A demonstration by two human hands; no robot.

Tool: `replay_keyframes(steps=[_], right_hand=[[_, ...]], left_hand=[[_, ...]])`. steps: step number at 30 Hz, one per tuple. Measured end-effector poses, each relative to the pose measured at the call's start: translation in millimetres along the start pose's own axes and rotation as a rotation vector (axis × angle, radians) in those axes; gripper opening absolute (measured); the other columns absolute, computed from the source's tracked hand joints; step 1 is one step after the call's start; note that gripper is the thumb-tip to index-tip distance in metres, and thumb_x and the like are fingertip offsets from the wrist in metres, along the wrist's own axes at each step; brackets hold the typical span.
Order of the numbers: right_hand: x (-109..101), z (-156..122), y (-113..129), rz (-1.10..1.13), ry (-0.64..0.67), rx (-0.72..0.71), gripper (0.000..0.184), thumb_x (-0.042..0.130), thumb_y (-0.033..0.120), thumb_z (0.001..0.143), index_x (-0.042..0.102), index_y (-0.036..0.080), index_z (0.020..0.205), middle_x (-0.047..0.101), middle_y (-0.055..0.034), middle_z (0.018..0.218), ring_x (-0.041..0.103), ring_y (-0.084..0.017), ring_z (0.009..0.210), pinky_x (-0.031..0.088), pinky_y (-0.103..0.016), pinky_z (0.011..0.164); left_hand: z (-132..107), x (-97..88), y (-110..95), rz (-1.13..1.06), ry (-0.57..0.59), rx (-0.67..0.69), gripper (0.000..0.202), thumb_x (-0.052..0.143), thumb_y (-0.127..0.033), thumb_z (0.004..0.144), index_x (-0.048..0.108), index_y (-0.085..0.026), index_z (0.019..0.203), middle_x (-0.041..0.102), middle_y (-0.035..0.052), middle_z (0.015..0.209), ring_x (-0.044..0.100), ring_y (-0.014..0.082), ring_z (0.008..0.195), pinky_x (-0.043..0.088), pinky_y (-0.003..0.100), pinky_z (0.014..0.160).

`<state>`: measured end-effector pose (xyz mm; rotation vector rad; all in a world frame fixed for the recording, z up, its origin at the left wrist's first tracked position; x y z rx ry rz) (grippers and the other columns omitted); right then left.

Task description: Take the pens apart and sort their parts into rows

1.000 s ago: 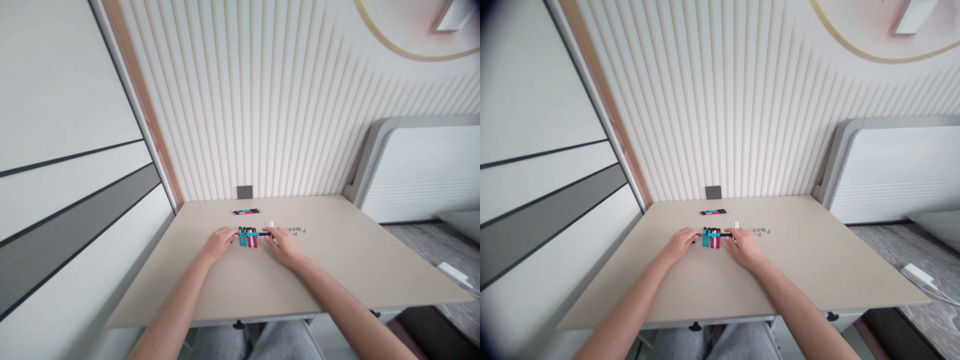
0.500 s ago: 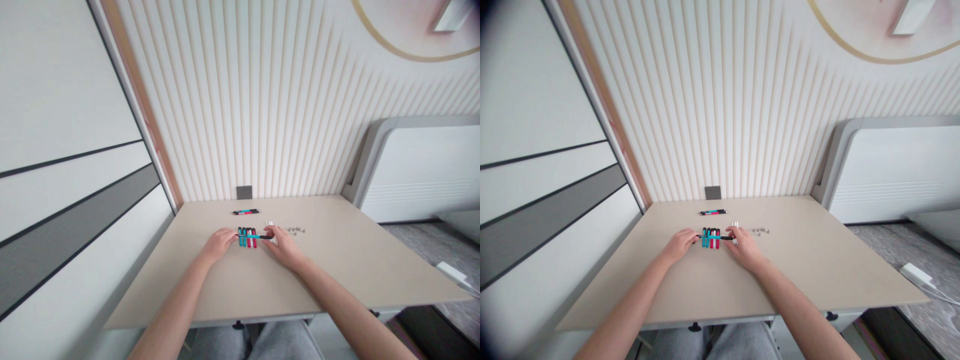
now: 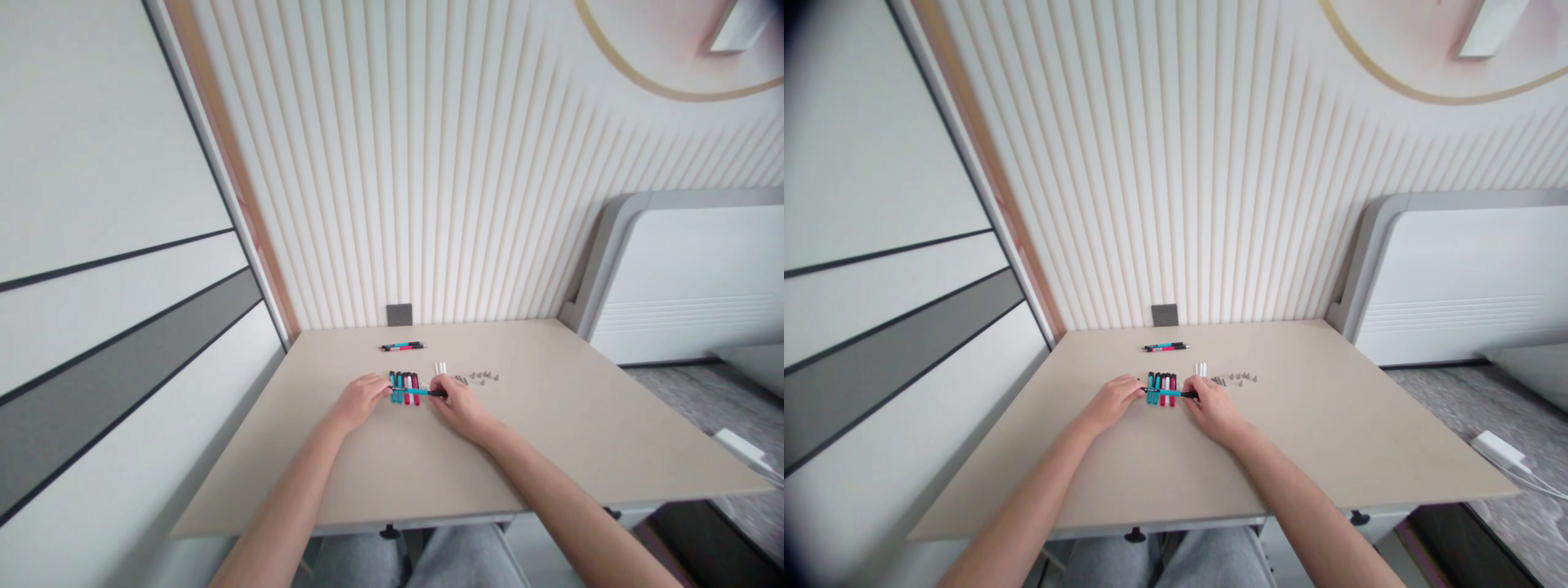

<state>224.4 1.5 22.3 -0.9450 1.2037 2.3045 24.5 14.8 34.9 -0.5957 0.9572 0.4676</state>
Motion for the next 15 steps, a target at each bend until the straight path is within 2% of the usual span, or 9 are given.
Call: replay_keyframes(steps=[3,7,15], right_hand=[[1.4,0.0,-1.4,0.018,0.002,-0.005,0.018,0.053,0.028,0.092,0.058,0.023,0.108,0.068,-0.0038,0.095,0.062,-0.018,0.084,0.047,-0.029,0.075],[4.8,0.7,3.7,0.008,0.065,-0.082,0.019,0.046,0.027,0.096,0.063,0.022,0.1,0.069,-0.0047,0.096,0.063,-0.018,0.088,0.046,-0.028,0.079],[-8.8,1.2,-4.0,-0.115,-0.041,0.032,0.021,0.045,0.025,0.093,0.063,0.021,0.083,0.065,-0.0023,0.079,0.059,-0.016,0.071,0.041,-0.026,0.066]], left_hand=[[0.0,0.5,1.2,-0.012,-0.002,-0.009,0.031,0.039,-0.036,0.1,0.063,-0.018,0.091,0.061,0.0039,0.077,0.056,0.0169,0.074,0.044,0.027,0.068],[-0.9,1.5,3.1,-0.038,0.004,-0.028,0.029,0.04,-0.034,0.1,0.063,-0.018,0.092,0.062,0.0039,0.08,0.057,0.0165,0.076,0.044,0.027,0.069],[-6.5,-7.7,18.8,-0.087,-0.079,-0.192,0.026,0.037,-0.03,0.1,0.06,-0.02,0.094,0.063,0.0029,0.084,0.06,0.0166,0.079,0.046,0.027,0.072]])
Point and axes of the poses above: each hand's wrist, its own z-axis towards the middle knuckle, its own x-axis out of the palm, y = z × x, the point moved 7 cm from there along z, towards the middle knuckle
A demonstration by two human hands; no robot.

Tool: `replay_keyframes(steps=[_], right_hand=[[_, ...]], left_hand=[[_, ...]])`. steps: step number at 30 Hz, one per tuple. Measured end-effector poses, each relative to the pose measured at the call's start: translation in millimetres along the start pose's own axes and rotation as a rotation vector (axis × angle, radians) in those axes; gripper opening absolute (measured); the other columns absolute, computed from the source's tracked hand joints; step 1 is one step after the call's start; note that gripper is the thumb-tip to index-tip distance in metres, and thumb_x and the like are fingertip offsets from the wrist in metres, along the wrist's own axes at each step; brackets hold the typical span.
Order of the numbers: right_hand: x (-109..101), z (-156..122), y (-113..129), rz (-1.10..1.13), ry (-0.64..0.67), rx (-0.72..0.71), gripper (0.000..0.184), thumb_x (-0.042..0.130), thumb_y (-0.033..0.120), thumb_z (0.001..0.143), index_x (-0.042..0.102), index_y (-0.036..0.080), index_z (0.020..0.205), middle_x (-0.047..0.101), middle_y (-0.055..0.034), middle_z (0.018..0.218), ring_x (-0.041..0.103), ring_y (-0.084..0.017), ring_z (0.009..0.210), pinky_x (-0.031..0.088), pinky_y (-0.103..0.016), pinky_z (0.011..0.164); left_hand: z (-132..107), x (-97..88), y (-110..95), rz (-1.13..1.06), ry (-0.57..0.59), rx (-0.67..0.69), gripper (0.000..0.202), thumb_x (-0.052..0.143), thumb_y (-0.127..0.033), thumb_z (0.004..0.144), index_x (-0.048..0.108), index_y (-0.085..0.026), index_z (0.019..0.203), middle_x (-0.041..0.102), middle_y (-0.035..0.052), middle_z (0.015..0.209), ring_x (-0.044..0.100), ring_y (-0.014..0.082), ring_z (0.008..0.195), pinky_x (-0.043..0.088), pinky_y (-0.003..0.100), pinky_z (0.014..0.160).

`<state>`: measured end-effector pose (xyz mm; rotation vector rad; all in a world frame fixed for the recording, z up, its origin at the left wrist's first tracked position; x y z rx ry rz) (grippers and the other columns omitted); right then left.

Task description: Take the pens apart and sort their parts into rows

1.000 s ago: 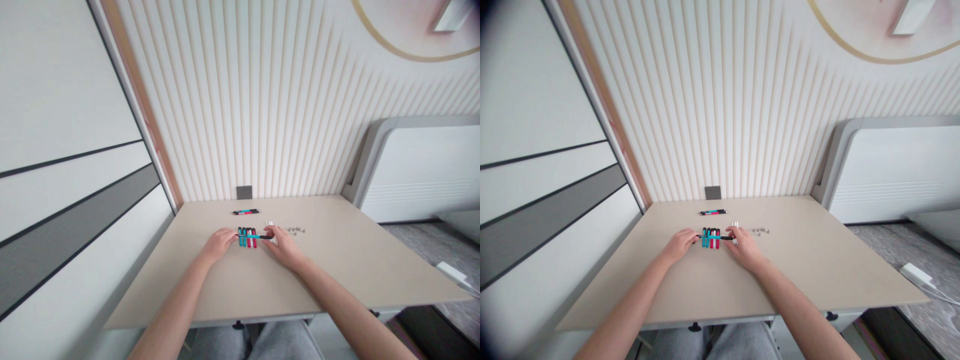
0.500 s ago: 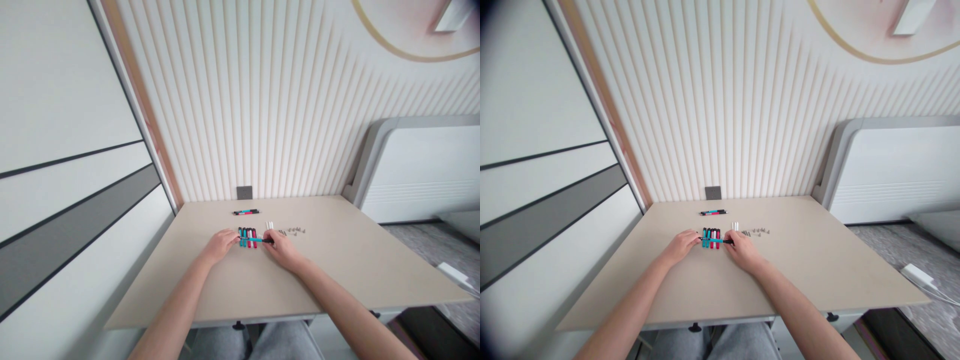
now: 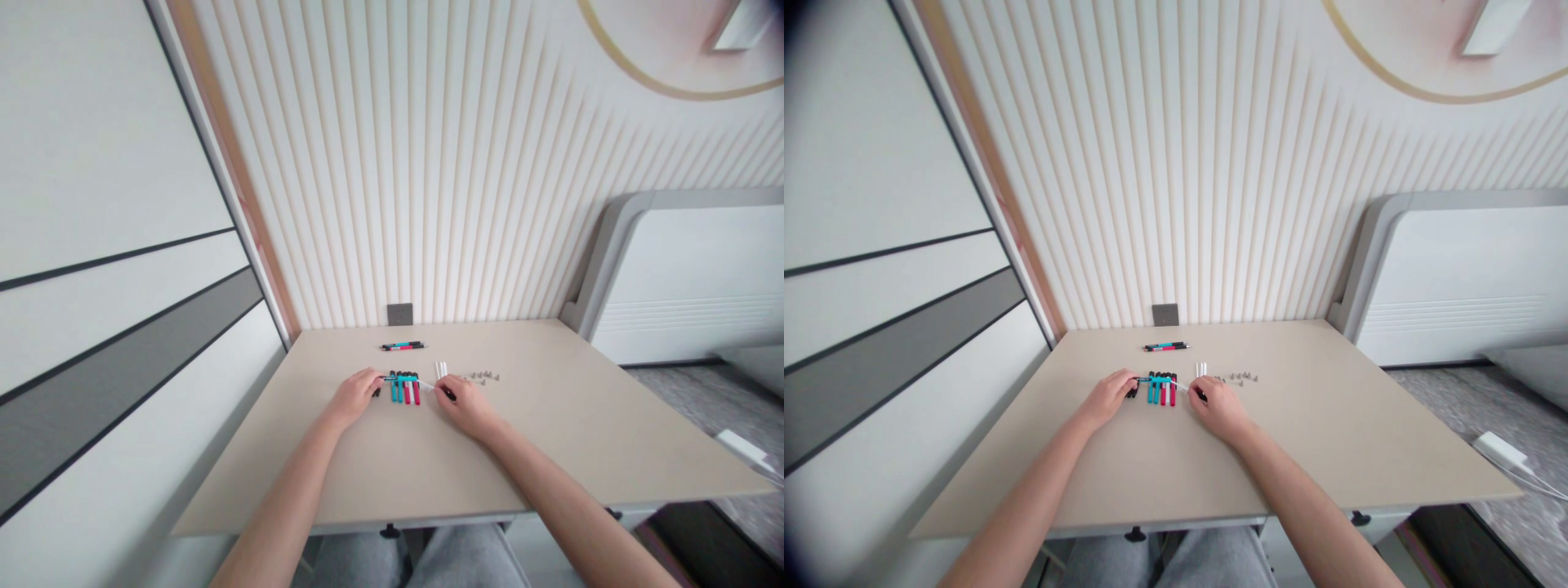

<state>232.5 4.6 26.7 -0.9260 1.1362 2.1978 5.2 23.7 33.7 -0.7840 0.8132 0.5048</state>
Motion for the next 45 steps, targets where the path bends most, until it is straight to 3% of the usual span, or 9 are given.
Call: replay_keyframes(steps=[3,7,14,21,25,34,40,45], right_hand=[[-3.4,-0.9,0.4,-0.028,-0.004,0.006,0.017,0.048,0.022,0.089,0.062,0.021,0.079,0.064,-0.0019,0.076,0.057,-0.016,0.07,0.04,-0.026,0.065],[-0.6,-4.0,13.1,-0.019,0.092,-0.116,0.012,0.053,0.016,0.084,0.062,0.02,0.077,0.064,-0.0019,0.076,0.057,-0.017,0.076,0.042,-0.027,0.073],[5.5,-8.3,23.3,-0.032,0.21,-0.218,0.009,0.06,0.025,0.085,0.065,0.02,0.079,0.064,-0.0033,0.079,0.058,-0.018,0.081,0.043,-0.029,0.077],[7.5,-4.5,17.3,0.053,0.151,-0.169,0.022,0.059,0.035,0.091,0.063,0.022,0.107,0.065,-0.0034,0.089,0.059,-0.018,0.084,0.043,-0.029,0.079],[14.8,-5.1,21.5,0.027,0.181,-0.229,0.015,0.055,0.031,0.093,0.064,0.021,0.1,0.065,-0.0038,0.086,0.058,-0.017,0.081,0.042,-0.028,0.076],[21.8,-4.0,15.9,0.035,0.205,-0.224,0.015,0.054,0.027,0.093,0.065,0.021,0.1,0.065,-0.0037,0.084,0.058,-0.017,0.079,0.042,-0.027,0.075],[22.5,-4.0,15.0,0.018,0.209,-0.215,0.02,0.051,0.03,0.095,0.065,0.02,0.085,0.064,-0.0039,0.079,0.058,-0.017,0.076,0.041,-0.026,0.072],[15.0,-2.7,13.6,0.001,0.163,-0.165,0.02,0.05,0.03,0.094,0.067,0.02,0.088,0.066,-0.0041,0.081,0.059,-0.017,0.077,0.042,-0.027,0.076]], left_hand=[[-0.6,-8.7,7.3,0.0,-0.079,-0.06,0.024,0.037,-0.03,0.099,0.059,-0.021,0.101,0.064,0.0034,0.09,0.061,0.0177,0.084,0.047,0.029,0.076],[-1.2,-14.3,9.6,-0.013,-0.128,-0.083,0.024,0.038,-0.03,0.099,0.059,-0.02,0.103,0.064,0.004,0.091,0.061,0.0182,0.085,0.047,0.029,0.077],[-1.1,-0.4,-6.1,-0.034,0.046,0.027,0.033,0.037,-0.034,0.1,0.06,-0.018,0.083,0.057,0.0022,0.077,0.056,0.0155,0.074,0.044,0.025,0.07],[-1.1,14.2,-26.2,-0.016,0.207,0.169,0.031,0.039,-0.034,0.1,0.065,-0.019,0.095,0.063,0.0045,0.086,0.057,0.0167,0.08,0.044,0.026,0.074],[-0.4,20.4,-30.9,-0.009,0.229,0.178,0.031,0.04,-0.035,0.099,0.066,-0.019,0.095,0.063,0.005,0.087,0.058,0.0175,0.081,0.044,0.027,0.075],[2.4,14.5,-22.5,-0.189,0.114,0.035,0.035,0.041,-0.041,0.098,0.066,-0.018,0.092,0.063,0.0029,0.078,0.057,0.0151,0.074,0.042,0.024,0.071],[2.1,9.6,-14.3,-0.272,0.033,-0.087,0.03,0.051,-0.044,0.092,0.066,-0.017,0.092,0.06,-0.0003,0.07,0.052,0.0133,0.063,0.039,0.022,0.06],[1.1,2.4,-8.8,-0.385,-0.049,-0.176,0.03,0.05,-0.043,0.093,0.065,-0.018,0.098,0.064,0.0023,0.082,0.057,0.0153,0.072,0.043,0.024,0.067]])
Point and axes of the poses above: each hand's wrist, its own z-axis towards the middle knuckle, its own x-axis out of the palm, y = z × x, the point moved 7 cm from there along z, towards the middle knuckle
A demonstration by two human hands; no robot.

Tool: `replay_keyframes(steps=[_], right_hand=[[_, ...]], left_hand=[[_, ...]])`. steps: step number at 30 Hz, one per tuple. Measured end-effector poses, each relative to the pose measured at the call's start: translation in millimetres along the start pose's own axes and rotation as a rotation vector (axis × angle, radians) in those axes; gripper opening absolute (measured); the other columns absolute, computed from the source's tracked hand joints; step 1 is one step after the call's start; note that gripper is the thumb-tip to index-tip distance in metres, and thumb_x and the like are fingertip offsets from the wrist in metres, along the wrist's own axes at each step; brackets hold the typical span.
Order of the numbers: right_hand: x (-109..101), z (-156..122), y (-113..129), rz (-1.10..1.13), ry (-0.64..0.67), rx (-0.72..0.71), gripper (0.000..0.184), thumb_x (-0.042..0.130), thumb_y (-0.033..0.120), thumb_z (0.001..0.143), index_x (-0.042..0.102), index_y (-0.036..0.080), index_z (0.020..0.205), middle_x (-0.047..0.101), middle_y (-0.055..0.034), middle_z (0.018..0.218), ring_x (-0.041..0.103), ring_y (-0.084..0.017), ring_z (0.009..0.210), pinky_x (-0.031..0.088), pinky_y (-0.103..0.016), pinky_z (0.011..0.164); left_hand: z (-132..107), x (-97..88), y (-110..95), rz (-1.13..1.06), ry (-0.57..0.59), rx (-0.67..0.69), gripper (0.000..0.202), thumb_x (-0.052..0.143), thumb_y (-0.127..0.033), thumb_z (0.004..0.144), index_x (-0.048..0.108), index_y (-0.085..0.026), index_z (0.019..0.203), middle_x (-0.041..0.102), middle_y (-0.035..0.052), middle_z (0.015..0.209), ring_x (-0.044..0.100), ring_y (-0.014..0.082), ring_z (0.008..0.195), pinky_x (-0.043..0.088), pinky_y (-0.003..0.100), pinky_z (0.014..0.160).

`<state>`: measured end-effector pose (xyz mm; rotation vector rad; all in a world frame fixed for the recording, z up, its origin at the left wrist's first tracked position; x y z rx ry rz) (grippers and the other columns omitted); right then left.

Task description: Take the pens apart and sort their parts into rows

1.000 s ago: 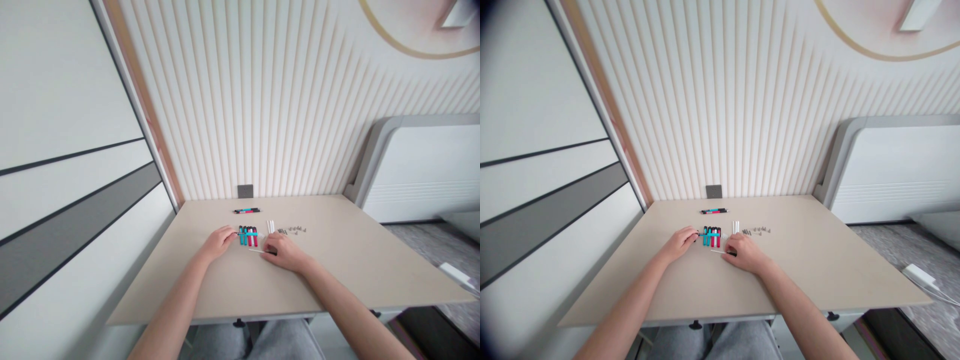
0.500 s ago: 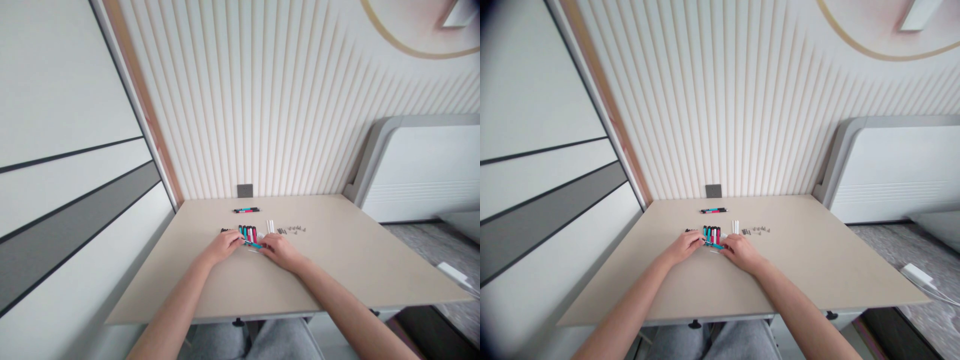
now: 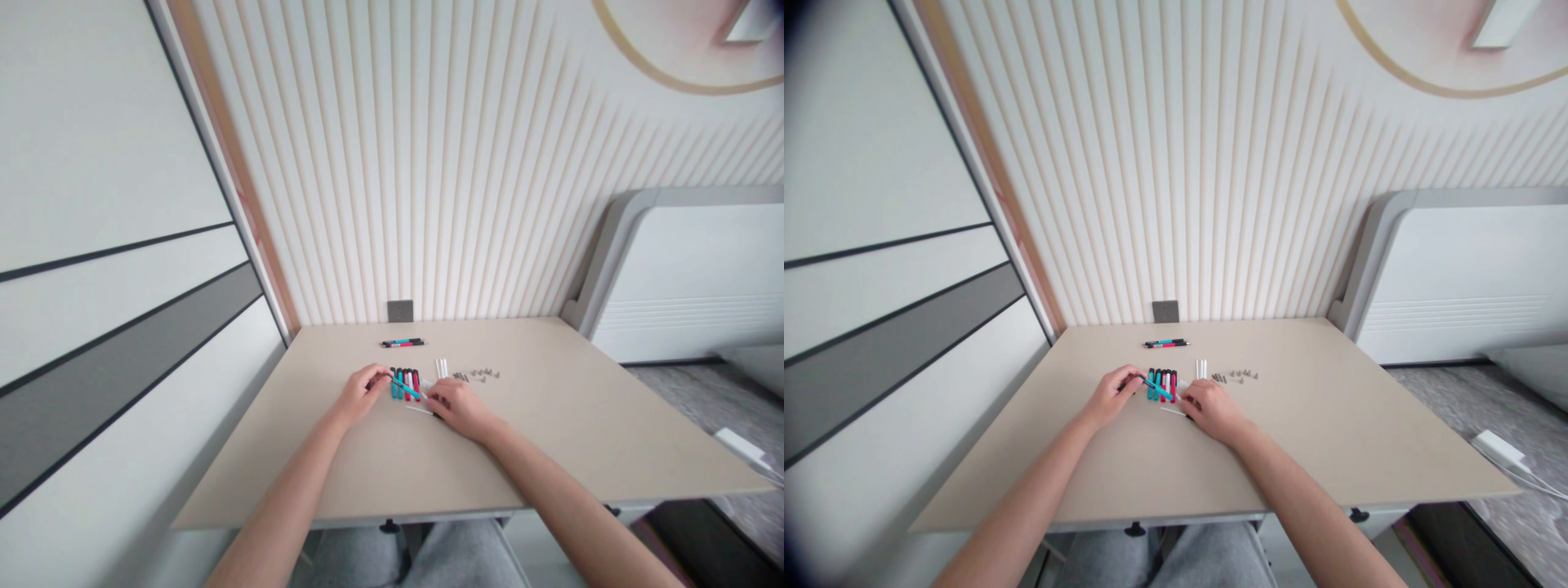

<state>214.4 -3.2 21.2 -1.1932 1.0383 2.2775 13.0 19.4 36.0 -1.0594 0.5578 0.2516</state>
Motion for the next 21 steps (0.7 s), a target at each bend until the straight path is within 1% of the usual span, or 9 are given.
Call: replay_keyframes(steps=[3,6,8,12,14,18,21], right_hand=[[-5.1,-0.6,-4.9,0.004,-0.031,0.049,0.022,0.048,0.03,0.095,0.068,0.02,0.091,0.067,-0.0054,0.086,0.06,-0.018,0.083,0.043,-0.028,0.08],[-6.6,-1.3,-9.1,0.007,-0.035,0.082,0.023,0.048,0.031,0.095,0.068,0.02,0.091,0.068,-0.0056,0.088,0.061,-0.018,0.086,0.043,-0.029,0.082],[-6.2,-1.5,-10.0,0.006,-0.027,0.09,0.022,0.049,0.031,0.094,0.068,0.02,0.091,0.068,-0.0055,0.087,0.061,-0.018,0.085,0.043,-0.029,0.081],[-5.9,-1.1,-8.7,0.004,-0.013,0.092,0.023,0.048,0.031,0.094,0.068,0.02,0.091,0.068,-0.0053,0.086,0.061,-0.018,0.083,0.043,-0.028,0.079],[-6.4,-0.9,-7.3,0.01,-0.011,0.083,0.023,0.048,0.031,0.095,0.068,0.02,0.091,0.068,-0.0051,0.086,0.061,-0.018,0.083,0.042,-0.028,0.079],[-7.0,-0.9,-6.2,0.018,-0.008,0.074,0.023,0.048,0.03,0.095,0.068,0.02,0.09,0.068,-0.005,0.086,0.061,-0.018,0.083,0.042,-0.028,0.08],[-7.2,-0.8,-6.5,0.022,-0.009,0.076,0.023,0.048,0.03,0.095,0.068,0.02,0.09,0.069,-0.005,0.087,0.061,-0.018,0.084,0.043,-0.028,0.08]], left_hand=[[0.6,-7.2,5.8,-0.112,-0.081,-0.044,0.031,0.047,-0.043,0.094,0.063,-0.018,0.104,0.063,0.003,0.084,0.059,0.0158,0.074,0.045,0.024,0.068],[1.7,-14.3,13.1,-0.2,-0.164,-0.072,0.033,0.048,-0.044,0.094,0.059,-0.017,0.11,0.06,0.0009,0.073,0.057,0.0152,0.07,0.045,0.024,0.067],[2.6,-18.5,18.1,-0.218,-0.214,-0.092,0.036,0.047,-0.044,0.094,0.057,-0.016,0.114,0.056,-0.0005,0.069,0.055,0.0143,0.066,0.044,0.024,0.063],[3.5,-23.9,24.4,-0.207,-0.287,-0.103,0.039,0.045,-0.044,0.094,0.054,-0.017,0.12,0.058,0.0001,0.074,0.053,0.0131,0.064,0.043,0.023,0.06],[3.3,-24.3,26.0,-0.182,-0.297,-0.111,0.036,0.046,-0.044,0.093,0.053,-0.018,0.118,0.06,0.0008,0.077,0.055,0.0134,0.065,0.045,0.023,0.061],[3.1,-20.5,26.3,-0.057,-0.245,-0.138,0.033,0.044,-0.046,0.094,0.059,-0.02,0.107,0.065,0.0024,0.083,0.061,0.0156,0.07,0.047,0.024,0.064],[3.4,-17.9,24.8,0.048,-0.211,-0.137,0.035,0.043,-0.046,0.095,0.062,-0.02,0.107,0.068,0.0034,0.089,0.063,0.017,0.075,0.048,0.026,0.068]])
Point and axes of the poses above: each hand's wrist, its own z-axis towards the middle knuckle, its own x-axis out of the palm, y = z × x, the point moved 7 cm from there along z, towards the middle knuckle
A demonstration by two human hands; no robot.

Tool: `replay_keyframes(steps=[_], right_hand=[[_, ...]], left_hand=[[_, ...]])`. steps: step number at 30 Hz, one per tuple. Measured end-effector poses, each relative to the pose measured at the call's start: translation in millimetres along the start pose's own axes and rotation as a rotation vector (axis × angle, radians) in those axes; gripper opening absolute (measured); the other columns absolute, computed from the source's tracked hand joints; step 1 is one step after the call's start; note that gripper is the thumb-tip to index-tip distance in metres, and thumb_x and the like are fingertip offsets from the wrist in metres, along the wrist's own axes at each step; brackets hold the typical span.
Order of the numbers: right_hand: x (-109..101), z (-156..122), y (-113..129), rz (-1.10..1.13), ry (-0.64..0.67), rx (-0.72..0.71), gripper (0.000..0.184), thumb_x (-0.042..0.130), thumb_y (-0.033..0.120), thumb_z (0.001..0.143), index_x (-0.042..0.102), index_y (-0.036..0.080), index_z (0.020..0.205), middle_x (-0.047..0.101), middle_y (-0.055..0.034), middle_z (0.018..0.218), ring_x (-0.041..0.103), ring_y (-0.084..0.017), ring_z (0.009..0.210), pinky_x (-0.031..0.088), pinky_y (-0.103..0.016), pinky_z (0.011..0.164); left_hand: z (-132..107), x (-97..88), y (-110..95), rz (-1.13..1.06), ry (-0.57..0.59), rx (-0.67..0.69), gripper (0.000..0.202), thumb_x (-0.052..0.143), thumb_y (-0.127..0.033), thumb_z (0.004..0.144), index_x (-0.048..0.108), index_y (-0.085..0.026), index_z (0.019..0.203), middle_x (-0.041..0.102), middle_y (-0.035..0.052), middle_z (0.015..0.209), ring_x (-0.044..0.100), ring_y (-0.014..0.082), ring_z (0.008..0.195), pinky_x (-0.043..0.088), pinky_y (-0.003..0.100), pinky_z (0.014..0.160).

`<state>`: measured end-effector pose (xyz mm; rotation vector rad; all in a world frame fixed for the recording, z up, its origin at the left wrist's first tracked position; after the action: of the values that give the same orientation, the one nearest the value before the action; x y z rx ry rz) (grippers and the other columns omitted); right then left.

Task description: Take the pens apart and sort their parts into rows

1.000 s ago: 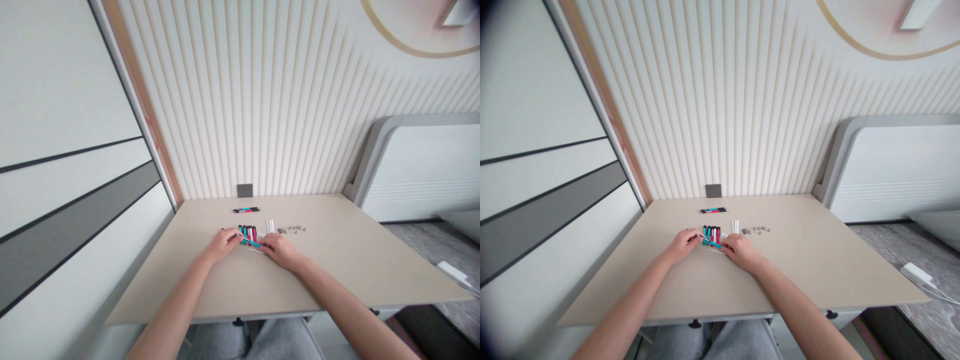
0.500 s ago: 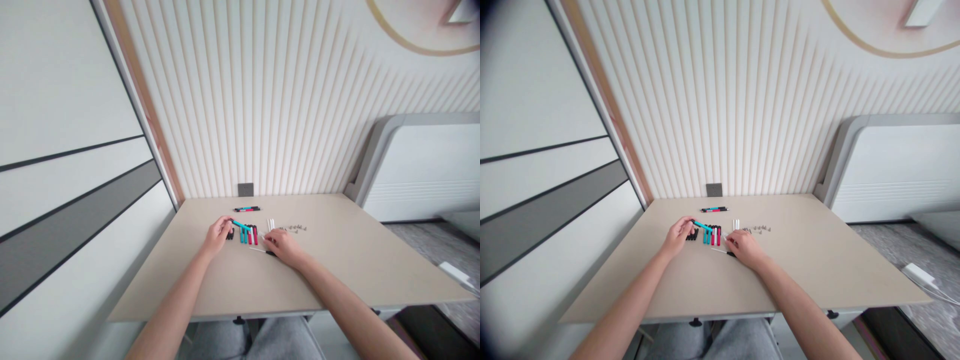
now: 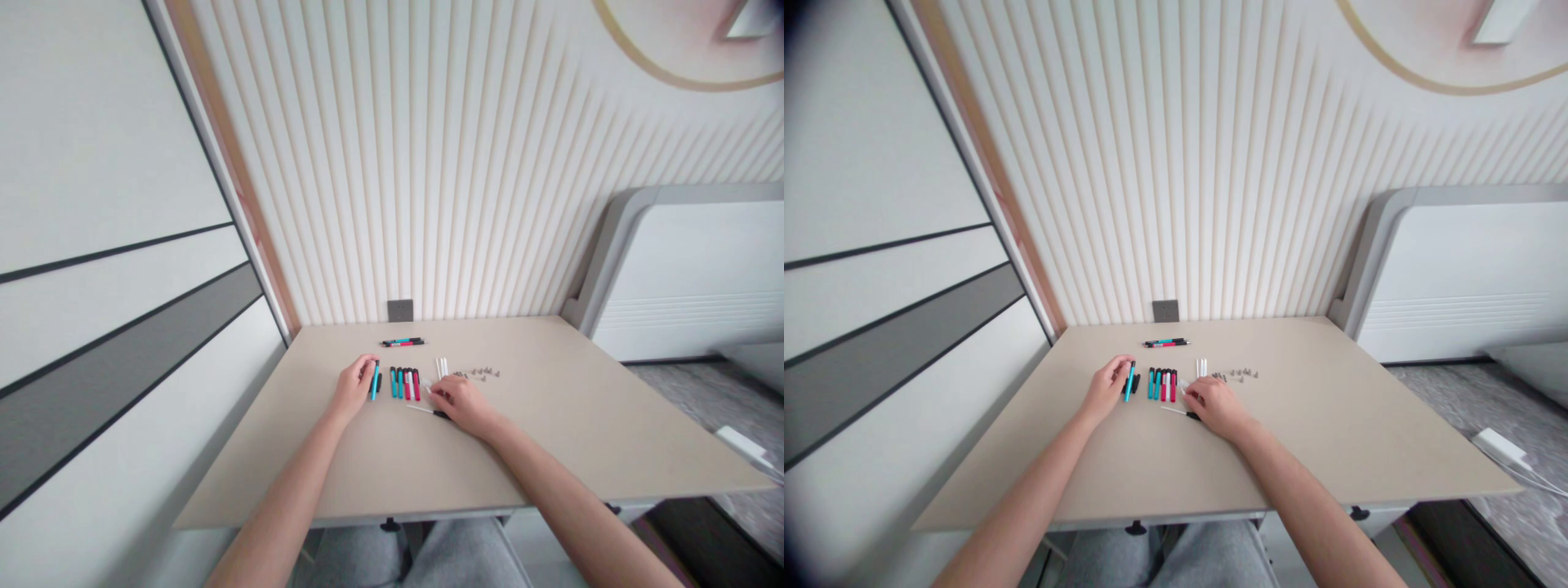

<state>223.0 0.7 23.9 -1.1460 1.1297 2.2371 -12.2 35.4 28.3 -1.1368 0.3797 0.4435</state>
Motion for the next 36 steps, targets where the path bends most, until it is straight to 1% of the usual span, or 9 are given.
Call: replay_keyframes(steps=[4,9,14,17,21,24,29,33,36], right_hand=[[0.8,0.6,-0.3,-0.004,0.006,-0.004,0.023,0.048,0.029,0.095,0.068,0.02,0.09,0.069,-0.0052,0.087,0.061,-0.018,0.084,0.043,-0.028,0.08],[1.1,0.5,-0.3,-0.006,0.008,0.0,0.023,0.048,0.03,0.095,0.068,0.02,0.09,0.069,-0.0055,0.086,0.061,-0.018,0.083,0.043,-0.028,0.079],[1.3,0.3,0.4,0.004,0.009,-0.008,0.024,0.048,0.031,0.095,0.068,0.019,0.087,0.068,-0.005,0.084,0.06,-0.017,0.081,0.043,-0.027,0.077],[1.8,0.5,-0.4,0.001,0.013,-0.003,0.023,0.049,0.031,0.094,0.068,0.019,0.087,0.068,-0.0049,0.084,0.06,-0.017,0.08,0.042,-0.027,0.076],[1.6,0.8,-0.2,-0.01,0.014,0.002,0.024,0.049,0.03,0.094,0.068,0.019,0.088,0.068,-0.0052,0.085,0.06,-0.017,0.081,0.042,-0.027,0.078],[0.6,0.8,-0.1,-0.035,0.008,0.012,0.024,0.048,0.03,0.095,0.069,0.019,0.088,0.068,-0.0059,0.085,0.06,-0.018,0.082,0.042,-0.028,0.079],[0.1,0.3,-0.9,-0.076,0.003,0.013,0.023,0.049,0.031,0.094,0.069,0.02,0.087,0.068,-0.0052,0.083,0.06,-0.018,0.081,0.042,-0.028,0.078],[0.4,-0.6,-5.2,-0.104,0.005,0.032,0.021,0.052,0.031,0.093,0.07,0.021,0.087,0.067,-0.0057,0.084,0.06,-0.019,0.084,0.041,-0.029,0.08],[1.0,-1.2,-9.0,-0.121,0.011,0.043,0.018,0.054,0.03,0.091,0.07,0.021,0.089,0.067,-0.0057,0.086,0.06,-0.02,0.088,0.041,-0.03,0.083]], left_hand=[[-0.5,4.9,-1.9,0.086,0.032,0.044,0.036,0.043,-0.044,0.095,0.064,-0.019,0.111,0.07,0.0062,0.1,0.065,0.019,0.084,0.05,0.029,0.077],[-2.4,14.4,-5.6,0.156,0.099,0.145,0.034,0.043,-0.037,0.096,0.061,-0.02,0.12,0.065,0.0083,0.117,0.062,0.0198,0.099,0.049,0.031,0.086],[-5.6,26.4,-12.3,0.384,0.163,0.265,0.032,0.043,-0.033,0.097,0.06,-0.021,0.121,0.064,0.0092,0.113,0.06,0.0218,0.103,0.046,0.034,0.091],[-6.8,32.1,-14.6,0.544,0.172,0.295,0.032,0.043,-0.034,0.098,0.06,-0.022,0.122,0.064,0.009,0.107,0.06,0.0222,0.097,0.046,0.034,0.087],[-6.7,36.1,-15.8,0.648,0.169,0.307,0.033,0.042,-0.034,0.098,0.059,-0.023,0.123,0.064,0.0085,0.103,0.061,0.0217,0.093,0.045,0.032,0.082],[-5.5,37.2,-15.3,0.668,0.155,0.297,0.032,0.042,-0.035,0.098,0.059,-0.023,0.123,0.064,0.0081,0.103,0.061,0.0215,0.093,0.045,0.032,0.081],[-4.6,36.7,-15.9,0.614,0.138,0.283,0.029,0.043,-0.032,0.098,0.062,-0.023,0.117,0.064,0.0074,0.102,0.06,0.0208,0.092,0.044,0.032,0.081],[-5.3,27.1,-19.9,0.566,0.117,0.306,0.028,0.04,-0.028,0.098,0.064,-0.023,0.111,0.065,0.0074,0.102,0.06,0.02,0.091,0.043,0.032,0.08],[-6.4,16.1,-23.8,0.527,0.126,0.336,0.025,0.043,-0.028,0.097,0.067,-0.022,0.101,0.067,0.0064,0.099,0.059,0.021,0.092,0.042,0.034,0.081]])
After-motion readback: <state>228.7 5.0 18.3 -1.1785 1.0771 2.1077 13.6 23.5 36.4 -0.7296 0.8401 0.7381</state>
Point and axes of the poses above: each hand's wrist, its own z-axis towards the middle knuckle, its own x-axis out of the palm, y = z × x, the point moved 7 cm from there along z, towards the middle knuckle
